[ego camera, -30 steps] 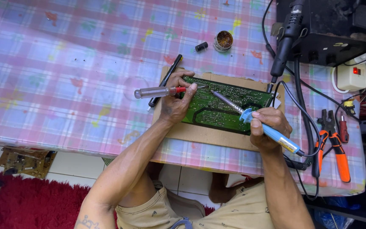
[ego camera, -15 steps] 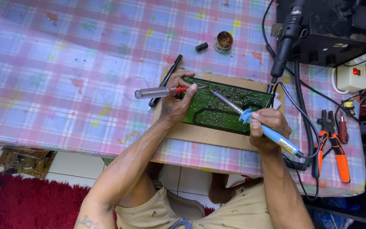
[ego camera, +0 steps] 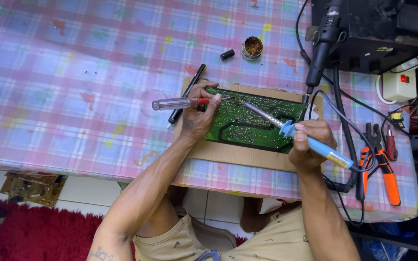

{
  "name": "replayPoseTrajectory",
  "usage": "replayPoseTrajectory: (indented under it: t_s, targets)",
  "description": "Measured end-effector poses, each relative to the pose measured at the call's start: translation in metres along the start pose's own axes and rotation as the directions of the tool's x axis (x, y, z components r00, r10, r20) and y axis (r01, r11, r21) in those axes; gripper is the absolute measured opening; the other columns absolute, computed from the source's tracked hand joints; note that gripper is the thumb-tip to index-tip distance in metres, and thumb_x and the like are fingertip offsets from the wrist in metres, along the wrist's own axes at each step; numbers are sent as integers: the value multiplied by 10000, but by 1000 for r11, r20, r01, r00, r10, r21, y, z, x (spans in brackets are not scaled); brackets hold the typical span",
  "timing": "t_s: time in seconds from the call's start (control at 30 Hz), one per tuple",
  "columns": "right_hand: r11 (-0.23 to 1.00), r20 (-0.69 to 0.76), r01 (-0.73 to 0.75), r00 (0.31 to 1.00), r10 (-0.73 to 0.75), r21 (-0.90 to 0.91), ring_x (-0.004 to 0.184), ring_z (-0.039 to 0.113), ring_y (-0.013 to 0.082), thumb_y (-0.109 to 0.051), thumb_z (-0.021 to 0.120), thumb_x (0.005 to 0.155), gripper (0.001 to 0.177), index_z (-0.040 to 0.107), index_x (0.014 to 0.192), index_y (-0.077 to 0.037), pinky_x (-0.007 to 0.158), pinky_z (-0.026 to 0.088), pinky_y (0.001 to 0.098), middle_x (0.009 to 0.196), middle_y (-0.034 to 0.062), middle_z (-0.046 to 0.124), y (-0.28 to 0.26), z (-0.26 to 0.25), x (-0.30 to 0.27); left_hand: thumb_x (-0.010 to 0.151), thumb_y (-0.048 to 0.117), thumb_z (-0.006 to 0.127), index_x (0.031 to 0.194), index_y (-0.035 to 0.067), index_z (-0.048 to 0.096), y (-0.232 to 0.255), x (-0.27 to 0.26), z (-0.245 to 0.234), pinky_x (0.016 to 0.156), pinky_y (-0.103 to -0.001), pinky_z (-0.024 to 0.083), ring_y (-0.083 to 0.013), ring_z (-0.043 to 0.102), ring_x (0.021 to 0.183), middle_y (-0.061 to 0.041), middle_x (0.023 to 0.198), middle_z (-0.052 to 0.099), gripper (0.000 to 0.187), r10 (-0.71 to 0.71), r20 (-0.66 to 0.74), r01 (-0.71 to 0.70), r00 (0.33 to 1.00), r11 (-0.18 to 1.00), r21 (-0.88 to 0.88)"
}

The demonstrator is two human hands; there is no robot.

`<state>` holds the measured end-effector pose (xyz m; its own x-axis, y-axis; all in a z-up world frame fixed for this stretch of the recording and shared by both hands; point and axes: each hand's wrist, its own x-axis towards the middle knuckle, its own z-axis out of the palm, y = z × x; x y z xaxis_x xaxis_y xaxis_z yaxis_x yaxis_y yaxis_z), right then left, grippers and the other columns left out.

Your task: The person uses a soldering iron to apply solder to various points on a green circuit board. They occasionally use a screwdriver to assist with the components and dip the soldering iron tip into a small container of flux or solder paste.

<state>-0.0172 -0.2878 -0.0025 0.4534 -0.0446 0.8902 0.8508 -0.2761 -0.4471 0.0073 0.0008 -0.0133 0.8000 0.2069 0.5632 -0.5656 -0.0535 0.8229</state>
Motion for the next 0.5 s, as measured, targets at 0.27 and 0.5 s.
replayPoseTrajectory:
  t_s: [0.27, 0.5]
  targets:
    - [971, -132, -226, 963, 234, 75, 495, 539, 147, -143, 615, 1035, 233, 591, 877, 27, 467, 471, 292, 755, 133, 572, 6, 0, 4, 1000, 164, 712, 850, 33, 608, -10, 0, 1, 1057, -494, 405, -340, 622, 1167, -196, 1191, 653, 225, -59, 29, 60, 998, 998, -19]
    - [981, -58, -193, 980, 192, -11, 541, 634, 210, -186, 707, 982, 257, 660, 829, 15, 495, 496, 318, 776, 148, 673, 8, 0, -6, 952, 137, 747, 791, 59, 613, -7, -2, -2, 1053, -425, 395, -287, 612, 1193, -149, 1218, 654, 223, -29, 58, 28, 998, 999, 17]
